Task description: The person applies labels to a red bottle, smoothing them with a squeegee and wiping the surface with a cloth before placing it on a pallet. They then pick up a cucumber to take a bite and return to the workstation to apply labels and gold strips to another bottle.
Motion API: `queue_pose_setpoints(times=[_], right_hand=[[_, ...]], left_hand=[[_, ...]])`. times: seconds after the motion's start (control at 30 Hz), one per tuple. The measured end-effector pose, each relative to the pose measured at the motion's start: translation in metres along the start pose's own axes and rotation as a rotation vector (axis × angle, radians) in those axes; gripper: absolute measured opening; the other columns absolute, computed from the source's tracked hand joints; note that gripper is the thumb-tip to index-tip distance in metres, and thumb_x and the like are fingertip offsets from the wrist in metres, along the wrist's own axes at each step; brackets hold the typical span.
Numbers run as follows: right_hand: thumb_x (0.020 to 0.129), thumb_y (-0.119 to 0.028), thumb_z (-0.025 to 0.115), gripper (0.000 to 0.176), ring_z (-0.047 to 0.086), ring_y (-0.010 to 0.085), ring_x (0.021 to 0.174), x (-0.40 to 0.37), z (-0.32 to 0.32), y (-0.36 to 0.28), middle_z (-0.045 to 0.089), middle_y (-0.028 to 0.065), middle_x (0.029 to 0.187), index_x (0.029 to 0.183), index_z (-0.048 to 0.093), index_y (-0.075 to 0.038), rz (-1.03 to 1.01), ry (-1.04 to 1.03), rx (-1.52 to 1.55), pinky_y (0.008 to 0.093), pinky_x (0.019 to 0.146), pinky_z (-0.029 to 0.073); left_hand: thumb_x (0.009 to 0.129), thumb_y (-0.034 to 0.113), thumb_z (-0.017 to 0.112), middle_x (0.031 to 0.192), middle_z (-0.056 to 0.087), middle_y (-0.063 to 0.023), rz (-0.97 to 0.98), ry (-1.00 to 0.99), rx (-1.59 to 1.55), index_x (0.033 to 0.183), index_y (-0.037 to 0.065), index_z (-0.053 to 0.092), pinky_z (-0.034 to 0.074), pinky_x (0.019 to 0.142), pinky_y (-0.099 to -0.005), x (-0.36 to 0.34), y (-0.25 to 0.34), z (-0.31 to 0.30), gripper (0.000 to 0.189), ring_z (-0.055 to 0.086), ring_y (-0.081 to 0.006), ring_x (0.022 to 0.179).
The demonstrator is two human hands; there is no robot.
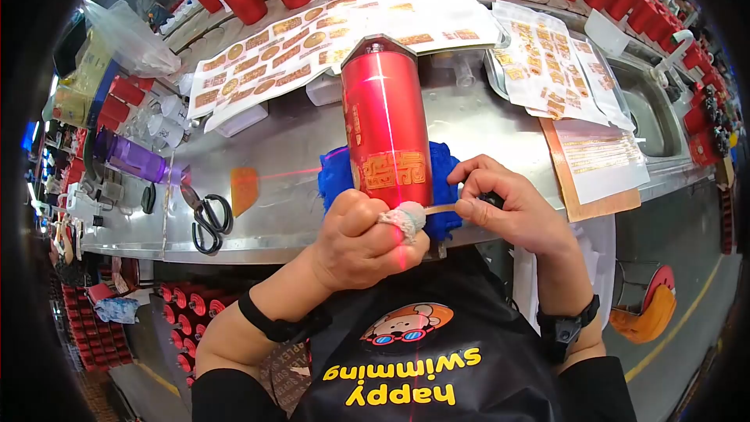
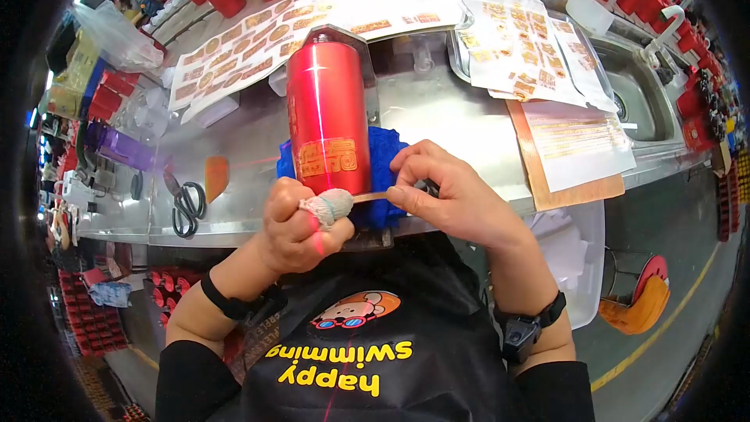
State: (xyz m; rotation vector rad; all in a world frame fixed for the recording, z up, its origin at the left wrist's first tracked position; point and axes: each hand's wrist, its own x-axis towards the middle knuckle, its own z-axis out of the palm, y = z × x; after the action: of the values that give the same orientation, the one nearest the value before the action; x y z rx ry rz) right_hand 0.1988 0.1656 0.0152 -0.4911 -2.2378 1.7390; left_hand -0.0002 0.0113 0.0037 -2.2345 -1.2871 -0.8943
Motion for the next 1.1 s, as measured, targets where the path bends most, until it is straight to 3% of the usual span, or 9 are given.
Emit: queue_pose_setpoints(times=[0.13,0.33,0.53,0.67,0.77,0.87,0.97,1.1], right_hand=[[0.091,-0.02,0.068,0.02,0.05,0.0089,0.088,0.002,0.001,-0.001,0.055,0.0057,0.113,0.083,0.059,-0.004,-0.041,0.001,-0.041,0.0249,0.077,0.042],[0.09,-0.018,0.068,0.018,0.05,0.0091,0.088,0.003,0.003,-0.002,0.054,0.0051,0.113,0.083,0.059,-0.004,0.042,-0.006,0.029,0.0247,0.077,0.042],[0.089,-0.019,0.069,0.019,0.049,0.0094,0.092,0.002,0.006,-0.001,0.053,0.0049,0.113,0.082,0.059,-0.004,0.012,0.021,0.007,0.0251,0.079,0.042],[0.089,-0.02,0.069,0.019,0.055,0.0186,0.1,0.004,0.008,-0.002,0.055,0.0104,0.108,0.082,0.063,-0.003,0.008,0.043,0.018,0.0291,0.085,0.044],[0.088,-0.02,0.07,0.019,0.055,0.0196,0.101,0.006,0.011,0.0,0.055,0.0111,0.109,0.082,0.063,-0.003,0.01,0.035,0.015,0.0296,0.086,0.044],[0.088,-0.02,0.07,0.02,0.055,0.0206,0.102,0.006,0.011,0.001,0.055,0.0115,0.109,0.081,0.063,-0.003,-0.004,0.042,-0.01,0.03,0.086,0.044],[0.088,-0.021,0.07,0.02,0.055,0.021,0.102,0.005,0.012,0.001,0.054,0.0117,0.109,0.081,0.063,-0.003,0.004,0.037,0.007,0.0303,0.086,0.044],[0.087,-0.021,0.071,0.02,0.054,0.0208,0.103,0.006,0.013,0.0,0.054,0.0117,0.108,0.082,0.064,-0.003,-0.032,0.043,-0.012,0.0303,0.086,0.044]], left_hand=[[0.054,0.011,0.074,0.095,0.066,-0.0015,-0.135,0.137,-0.071,0.086,0.017,0.067,0.043,0.062,-0.0322,-0.014,0.004,0.004,0.033,0.052,-0.0204,0.08],[0.06,0.017,0.071,0.092,0.062,0.0039,-0.04,-0.008,-0.005,0.086,0.02,0.067,0.042,0.064,-0.0314,-0.005,0.001,-0.003,0.027,0.052,-0.0188,0.08],[0.061,0.017,0.071,0.091,0.061,0.005,-0.028,0.0,-0.028,0.085,0.02,0.068,0.042,0.064,-0.031,-0.004,-0.001,-0.003,0.024,0.052,-0.0188,0.08],[0.054,0.011,0.069,0.094,0.06,-0.0034,-0.094,0.12,-0.071,0.083,0.016,0.066,0.042,0.061,-0.0343,-0.02,0.003,0.008,0.029,0.05,-0.0244,0.079],[0.054,0.011,0.069,0.093,0.059,-0.0024,0.007,0.03,-0.062,0.082,0.016,0.066,0.042,0.061,-0.0342,-0.013,-0.003,0.001,0.029,0.05,-0.0244,0.08],[0.058,0.014,0.073,0.09,0.061,0.0052,0.014,-0.043,-0.012,0.084,0.02,0.068,0.041,0.064,-0.03,-0.003,-0.002,-0.005,0.028,0.052,-0.0182,0.081],[0.052,0.01,0.07,0.089,0.057,-0.0018,0.072,-0.017,-0.022,0.08,0.017,0.066,0.042,0.061,-0.0343,0.004,-0.002,-0.001,0.028,0.05,-0.0251,0.081],[0.051,0.008,0.07,0.087,0.056,-0.0033,-0.068,0.058,-0.07,0.079,0.016,0.065,0.042,0.06,-0.0353,-0.011,0.001,0.002,0.029,0.05,-0.0259,0.081]])
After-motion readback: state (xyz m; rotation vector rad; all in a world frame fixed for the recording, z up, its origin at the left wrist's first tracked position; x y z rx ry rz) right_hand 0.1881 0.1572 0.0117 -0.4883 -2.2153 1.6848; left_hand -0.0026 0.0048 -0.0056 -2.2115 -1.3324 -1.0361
